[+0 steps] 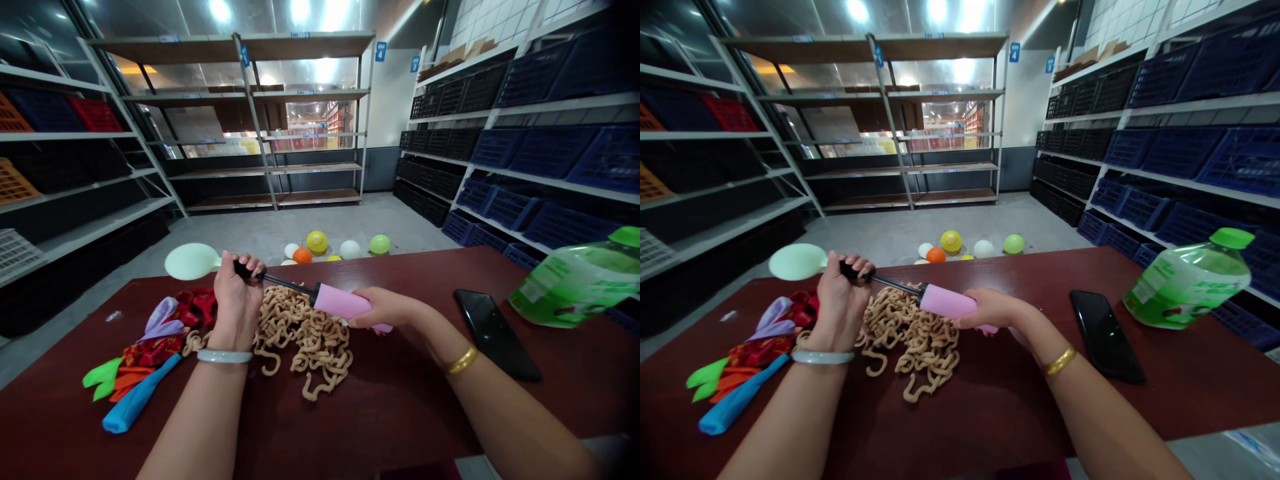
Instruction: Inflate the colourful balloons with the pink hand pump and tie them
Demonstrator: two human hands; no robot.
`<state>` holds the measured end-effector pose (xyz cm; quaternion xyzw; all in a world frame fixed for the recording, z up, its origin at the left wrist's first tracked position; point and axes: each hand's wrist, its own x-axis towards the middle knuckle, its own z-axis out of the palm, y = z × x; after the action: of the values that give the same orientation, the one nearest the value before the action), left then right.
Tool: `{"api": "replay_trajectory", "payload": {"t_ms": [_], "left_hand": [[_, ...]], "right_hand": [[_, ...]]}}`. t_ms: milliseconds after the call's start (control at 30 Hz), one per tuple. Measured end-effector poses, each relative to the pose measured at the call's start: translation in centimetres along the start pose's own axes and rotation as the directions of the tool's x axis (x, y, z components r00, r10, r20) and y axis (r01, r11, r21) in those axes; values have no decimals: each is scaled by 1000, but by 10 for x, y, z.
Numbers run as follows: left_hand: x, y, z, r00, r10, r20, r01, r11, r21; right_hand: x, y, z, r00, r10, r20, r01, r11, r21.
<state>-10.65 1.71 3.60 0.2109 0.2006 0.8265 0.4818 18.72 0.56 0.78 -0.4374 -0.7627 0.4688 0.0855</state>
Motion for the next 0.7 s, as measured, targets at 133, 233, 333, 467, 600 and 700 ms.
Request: {"api": "replay_trajectory", "payload": {"t_ms": [133, 233, 333, 467, 600, 700], "left_hand": [[-20, -26, 10, 993, -77, 89, 76, 997, 9], [-38, -49, 18, 983, -154, 103, 152, 988, 21], [-52, -63, 22, 985, -145, 93, 145, 989, 11], [-65, -67, 29, 992, -66, 111, 60, 996, 64], [-69, -55, 37, 991, -11, 135, -3, 995, 97], [-56, -38, 35, 990, 55, 128, -70, 990, 124]], "right_hand": [[4, 0, 6, 994, -51, -100, 45, 997, -62], [5, -3, 10, 995, -17, -100, 10, 997, -72], [5, -8, 15, 974, -59, -217, -10, 952, -306], [5, -20, 32, 893, -182, -411, -112, 795, -597], [7, -29, 44, 853, -155, -499, -206, 778, -594], [10, -27, 38, 855, -195, -481, -189, 746, -638]]}}
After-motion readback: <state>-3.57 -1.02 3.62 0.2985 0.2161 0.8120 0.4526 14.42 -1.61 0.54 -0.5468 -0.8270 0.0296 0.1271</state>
